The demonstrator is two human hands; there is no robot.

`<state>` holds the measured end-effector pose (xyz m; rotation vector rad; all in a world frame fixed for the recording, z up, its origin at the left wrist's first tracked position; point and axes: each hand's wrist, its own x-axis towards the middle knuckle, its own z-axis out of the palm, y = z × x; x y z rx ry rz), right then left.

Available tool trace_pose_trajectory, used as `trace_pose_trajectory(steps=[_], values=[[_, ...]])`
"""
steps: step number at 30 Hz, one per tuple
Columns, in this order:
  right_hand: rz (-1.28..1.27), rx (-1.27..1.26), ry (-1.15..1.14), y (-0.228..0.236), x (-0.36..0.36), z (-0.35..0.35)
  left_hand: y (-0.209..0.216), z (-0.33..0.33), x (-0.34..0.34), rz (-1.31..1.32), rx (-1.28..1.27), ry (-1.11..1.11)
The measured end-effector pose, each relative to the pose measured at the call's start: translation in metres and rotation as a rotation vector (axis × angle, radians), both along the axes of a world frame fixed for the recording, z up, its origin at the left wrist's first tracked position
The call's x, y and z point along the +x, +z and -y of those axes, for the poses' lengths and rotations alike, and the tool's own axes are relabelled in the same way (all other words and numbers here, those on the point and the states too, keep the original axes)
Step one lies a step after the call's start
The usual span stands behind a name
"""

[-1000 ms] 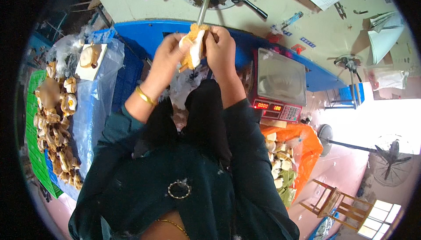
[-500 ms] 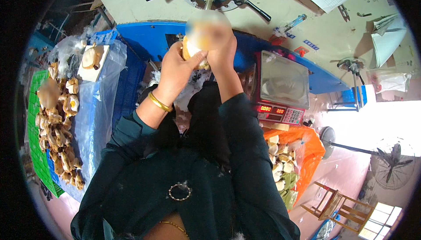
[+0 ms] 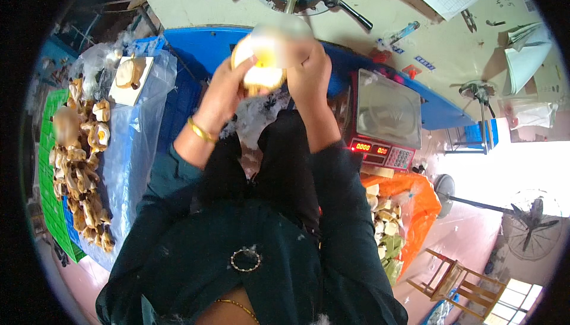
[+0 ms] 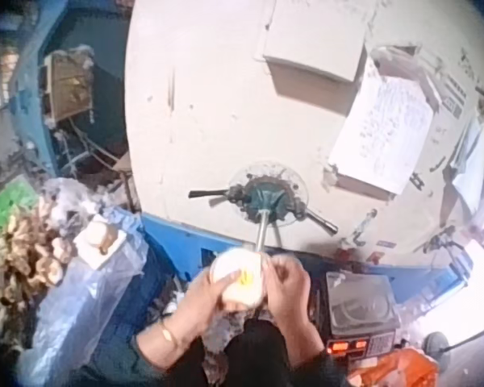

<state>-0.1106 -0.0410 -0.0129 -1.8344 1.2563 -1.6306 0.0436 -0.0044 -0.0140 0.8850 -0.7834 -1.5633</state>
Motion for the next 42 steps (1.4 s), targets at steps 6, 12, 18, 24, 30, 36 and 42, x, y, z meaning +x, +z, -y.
trace_pose_trajectory(steps=[6,12,18,24,30,36,42], values=[[-0.311,-0.086,-0.145,-0.007,0.009,0.043,0.005,0.033,0.003,0.098,-0.032,-0.044],[0.139,0.277,-0.055,-0.009,0.014,0.003,-0.009,0.012,-0.001,0.117,-0.058,-0.028],[0.176,0.373,0.171,-0.012,0.017,-0.007,-0.02,0.009,0.009,0.02,-0.033,-0.09],[0.296,0.41,0.144,-0.013,0.028,-0.027,-0.021,-0.003,0.008,-0.124,-0.081,-0.072],[0.434,0.504,0.238,-0.022,0.024,-0.035,-0.025,-0.018,0.004,-0.104,-0.114,-0.025],[0.272,0.58,0.269,-0.04,-0.022,-0.049,-0.025,-0.044,0.007,0.02,-0.146,-0.22],[-0.041,0.741,-0.425,-0.113,-0.258,-0.022,-0.076,-0.068,0.053,0.155,0.056,-0.258]])
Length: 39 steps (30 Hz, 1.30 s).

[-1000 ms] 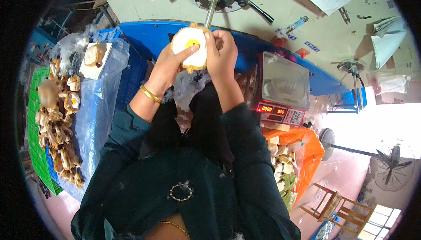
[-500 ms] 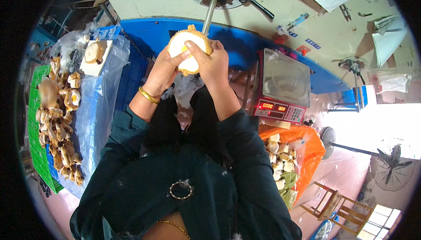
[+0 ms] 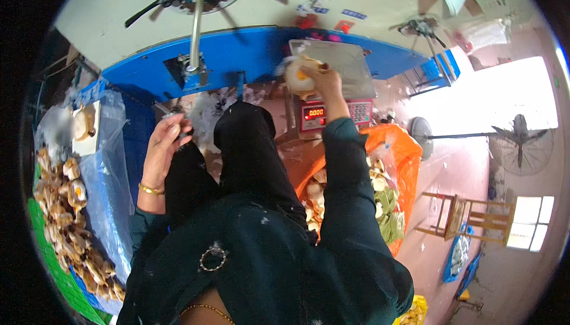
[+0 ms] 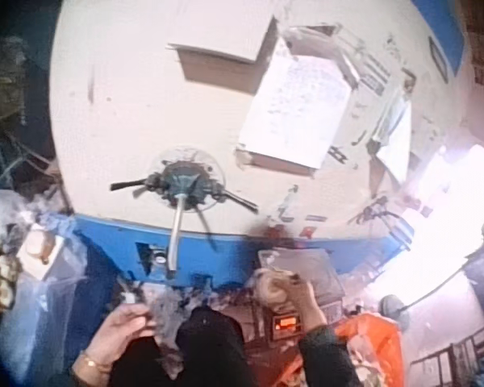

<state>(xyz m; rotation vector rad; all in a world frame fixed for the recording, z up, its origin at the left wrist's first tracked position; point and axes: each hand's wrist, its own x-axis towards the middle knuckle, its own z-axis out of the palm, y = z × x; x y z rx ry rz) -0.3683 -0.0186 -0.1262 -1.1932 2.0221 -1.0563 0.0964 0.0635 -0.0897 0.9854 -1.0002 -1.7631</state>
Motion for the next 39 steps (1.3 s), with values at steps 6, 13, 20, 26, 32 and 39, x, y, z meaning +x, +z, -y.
trace_pose_trajectory(steps=[6,13,20,26,32,39], values=[[-0.394,0.244,-0.307,0.009,-0.045,-0.03,-0.013,-0.009,-0.005,0.003,0.108,-0.02],[-0.273,0.153,-0.621,-0.051,-0.069,-0.115,-0.026,-0.022,-0.002,0.064,0.209,0.013],[-0.369,0.162,-0.541,-0.029,-0.066,-0.063,-0.033,-0.03,-0.005,0.103,0.236,0.037],[-0.527,0.332,-0.243,-0.007,0.0,-0.017,-0.023,-0.037,-0.024,0.103,0.211,-0.008],[-0.26,-0.247,0.522,0.041,0.152,-0.064,-0.015,-0.04,-0.043,0.221,-0.31,0.157],[-0.144,-0.349,0.824,0.084,0.205,-0.09,0.041,-0.017,-0.047,0.549,-0.847,0.029]])
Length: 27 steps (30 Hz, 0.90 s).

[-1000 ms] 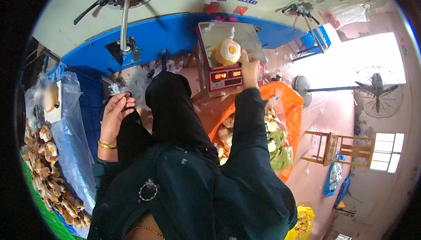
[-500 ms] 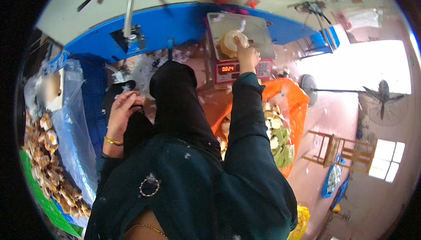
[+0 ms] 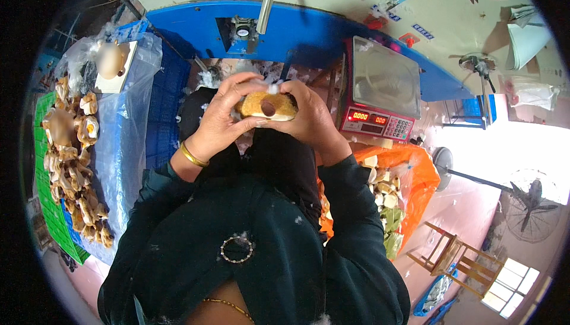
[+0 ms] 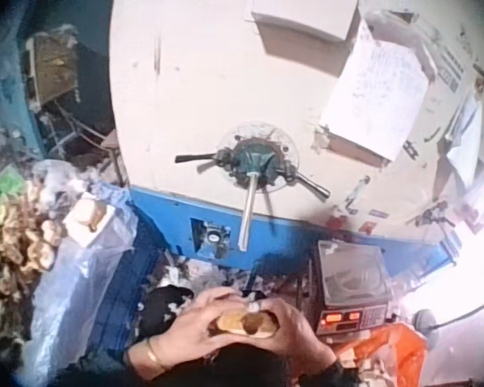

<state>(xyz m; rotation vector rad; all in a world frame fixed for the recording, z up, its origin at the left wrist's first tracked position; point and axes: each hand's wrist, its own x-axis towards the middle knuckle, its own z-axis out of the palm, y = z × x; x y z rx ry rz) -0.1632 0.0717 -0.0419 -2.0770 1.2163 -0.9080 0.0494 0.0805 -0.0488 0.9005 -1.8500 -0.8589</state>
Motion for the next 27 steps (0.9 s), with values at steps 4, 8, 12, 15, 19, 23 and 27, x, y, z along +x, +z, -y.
trace_pose_trajectory(steps=[4,8,12,15,19,23,27], values=[[0.0,0.009,0.072,0.001,0.001,0.003,0.0,-0.004,0.001,-0.035,0.068,0.0],[-0.008,-0.047,0.074,-0.005,-0.002,0.003,0.0,-0.003,-0.002,-0.066,0.106,0.023],[0.02,0.054,0.111,0.0,0.001,0.003,-0.007,0.005,0.003,0.089,0.185,-0.112],[0.06,0.135,0.14,0.004,0.008,0.002,-0.006,0.013,0.011,-0.241,0.591,-0.322],[0.084,0.168,0.176,0.006,0.008,0.001,0.003,0.034,0.019,0.209,0.196,-0.41],[0.374,0.384,-0.02,-0.004,-0.004,0.002,-0.002,0.044,0.021,-0.261,0.243,-0.282],[0.417,0.474,0.084,0.01,0.018,0.001,-0.014,0.025,0.016,-0.19,0.274,-0.357]])
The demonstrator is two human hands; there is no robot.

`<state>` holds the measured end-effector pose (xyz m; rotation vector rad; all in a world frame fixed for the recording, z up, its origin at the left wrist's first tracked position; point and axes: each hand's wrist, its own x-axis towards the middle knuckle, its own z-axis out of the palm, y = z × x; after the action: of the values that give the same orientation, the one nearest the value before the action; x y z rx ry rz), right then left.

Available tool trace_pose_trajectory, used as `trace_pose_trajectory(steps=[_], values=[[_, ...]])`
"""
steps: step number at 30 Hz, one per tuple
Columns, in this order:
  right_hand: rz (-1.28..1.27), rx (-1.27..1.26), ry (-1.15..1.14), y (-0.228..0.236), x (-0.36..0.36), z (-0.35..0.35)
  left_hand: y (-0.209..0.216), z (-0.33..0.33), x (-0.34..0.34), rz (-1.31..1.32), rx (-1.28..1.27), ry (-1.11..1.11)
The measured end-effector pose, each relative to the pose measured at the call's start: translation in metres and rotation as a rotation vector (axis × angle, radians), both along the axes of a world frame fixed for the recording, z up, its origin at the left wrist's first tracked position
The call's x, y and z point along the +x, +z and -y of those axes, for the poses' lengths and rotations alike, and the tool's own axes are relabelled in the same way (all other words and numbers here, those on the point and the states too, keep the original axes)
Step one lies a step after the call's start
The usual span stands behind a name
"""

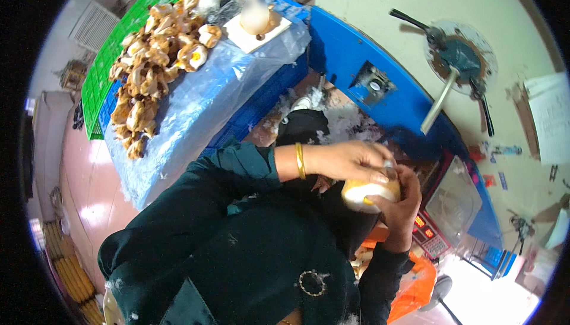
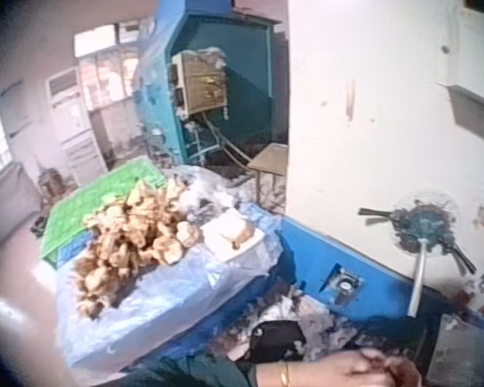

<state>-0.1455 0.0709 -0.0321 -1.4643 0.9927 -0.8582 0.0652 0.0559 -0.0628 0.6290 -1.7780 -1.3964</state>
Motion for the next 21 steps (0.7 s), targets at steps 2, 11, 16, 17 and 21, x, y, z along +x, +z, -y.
trace_pose_trajectory(steps=[2,11,16,17,21], values=[[-0.141,-0.06,0.107,-0.008,0.0,-0.003,-0.001,-0.011,-0.002,-0.015,0.021,-0.02],[-1.091,0.029,-0.164,-0.027,-0.15,-0.022,-0.044,0.009,0.2,0.565,0.191,1.442],[-1.429,0.052,-0.034,-0.048,-0.298,-0.092,-0.097,-0.043,0.404,1.298,-0.028,2.176],[-1.282,0.123,-0.075,-0.045,-0.284,-0.074,-0.098,-0.068,0.421,1.364,0.135,2.172],[-1.032,0.104,-0.126,-0.021,-0.161,-0.041,-0.101,-0.086,0.46,1.368,0.231,1.883]])
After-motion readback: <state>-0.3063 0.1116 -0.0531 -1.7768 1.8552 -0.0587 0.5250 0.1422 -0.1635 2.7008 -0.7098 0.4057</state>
